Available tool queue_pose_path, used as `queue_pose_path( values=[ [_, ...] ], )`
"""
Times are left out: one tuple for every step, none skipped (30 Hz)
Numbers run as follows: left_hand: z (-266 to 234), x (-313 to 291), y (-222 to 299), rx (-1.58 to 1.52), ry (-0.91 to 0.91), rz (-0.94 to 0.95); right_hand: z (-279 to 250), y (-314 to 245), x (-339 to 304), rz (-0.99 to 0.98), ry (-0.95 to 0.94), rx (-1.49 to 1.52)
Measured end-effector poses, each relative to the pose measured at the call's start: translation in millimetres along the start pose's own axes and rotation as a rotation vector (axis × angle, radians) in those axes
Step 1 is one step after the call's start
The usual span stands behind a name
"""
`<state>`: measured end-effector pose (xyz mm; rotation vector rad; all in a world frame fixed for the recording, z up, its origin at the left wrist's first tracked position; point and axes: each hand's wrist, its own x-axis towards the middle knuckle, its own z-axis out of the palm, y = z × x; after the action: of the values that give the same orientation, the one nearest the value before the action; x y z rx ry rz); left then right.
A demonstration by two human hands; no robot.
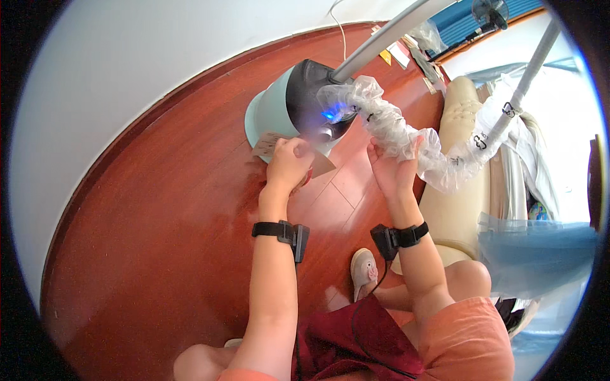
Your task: Use a red cloth to wipe down or clean the base and pole of a handheld garment steamer.
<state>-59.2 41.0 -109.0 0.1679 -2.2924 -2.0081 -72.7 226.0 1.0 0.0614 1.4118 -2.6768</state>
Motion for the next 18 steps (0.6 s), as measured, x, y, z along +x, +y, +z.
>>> queue_pose_path(
  values=[
    [0.6,1.3,-1.7,0.017,-0.038,-0.064,0.2,0.5,-1.6,-0.005,0.014,-0.004],
    [1.5,2.3,-3.4,0.034,-0.076,-0.128,0.7,2.8,-3.6,-0.012,-0.025,0.136],
    [5.4,2.7,-8.7,0.030,-0.090,-0.129,1.5,6.0,-6.0,-0.021,-0.066,0.275],
    [6.4,1.2,-15.3,-0.021,-0.023,-0.107,6.4,16.0,-13.4,-0.105,-0.026,0.176],
    [7.0,-0.2,-22.0,-0.071,0.044,-0.085,5.5,22.7,-19.9,-0.105,-0.019,0.178],
    [7.0,-1.4,-28.6,-0.068,0.038,-0.089,3.2,29.0,-25.6,-0.068,-0.129,0.123],
    [7.3,-2.0,-31.4,-0.088,0.031,-0.074,4.4,32.0,-29.1,-0.035,-0.235,0.061],
    [6.8,-2.2,-34.4,-0.107,0.025,-0.060,6.4,32.8,-30.9,-0.016,-0.183,0.090],
    [6.2,-0.4,-40.1,-0.109,0.016,-0.062,9.3,33.3,-31.9,-0.019,-0.174,0.088],
    [6.6,1.3,-43.1,-0.083,-0.061,-0.099,13.5,32.0,-33.1,-0.039,-0.098,0.118],
    [7.9,1.3,-45.8,-0.056,-0.137,-0.134,15.2,32.3,-34.5,-0.058,-0.024,0.147],
    [10.2,-1.4,-48.4,-0.059,-0.144,-0.138,14.2,34.0,-36.4,-0.058,-0.015,0.144],
    [6.1,-5.3,-40.3,-0.064,-0.082,-0.189,14.3,35.8,-38.0,-0.042,-0.010,0.192],
    [3.6,-8.9,-35.8,-0.067,-0.020,-0.239,13.8,37.0,-39.6,-0.025,-0.006,0.241],
    [2.1,-11.7,-38.0,-0.066,-0.025,-0.243,12.9,37.7,-41.2,-0.025,0.000,0.241],
    [-3.0,-15.1,-41.7,-0.106,-0.005,-0.224,12.5,40.1,-43.3,-0.006,-0.095,0.204],
    [-7.2,-18.0,-44.3,-0.146,0.016,-0.204,11.8,42.3,-45.2,0.014,-0.190,0.168],
    [-10.2,-20.4,-45.8,-0.148,0.006,-0.212,9.6,42.8,-46.2,0.015,-0.187,0.172]
  ],
)
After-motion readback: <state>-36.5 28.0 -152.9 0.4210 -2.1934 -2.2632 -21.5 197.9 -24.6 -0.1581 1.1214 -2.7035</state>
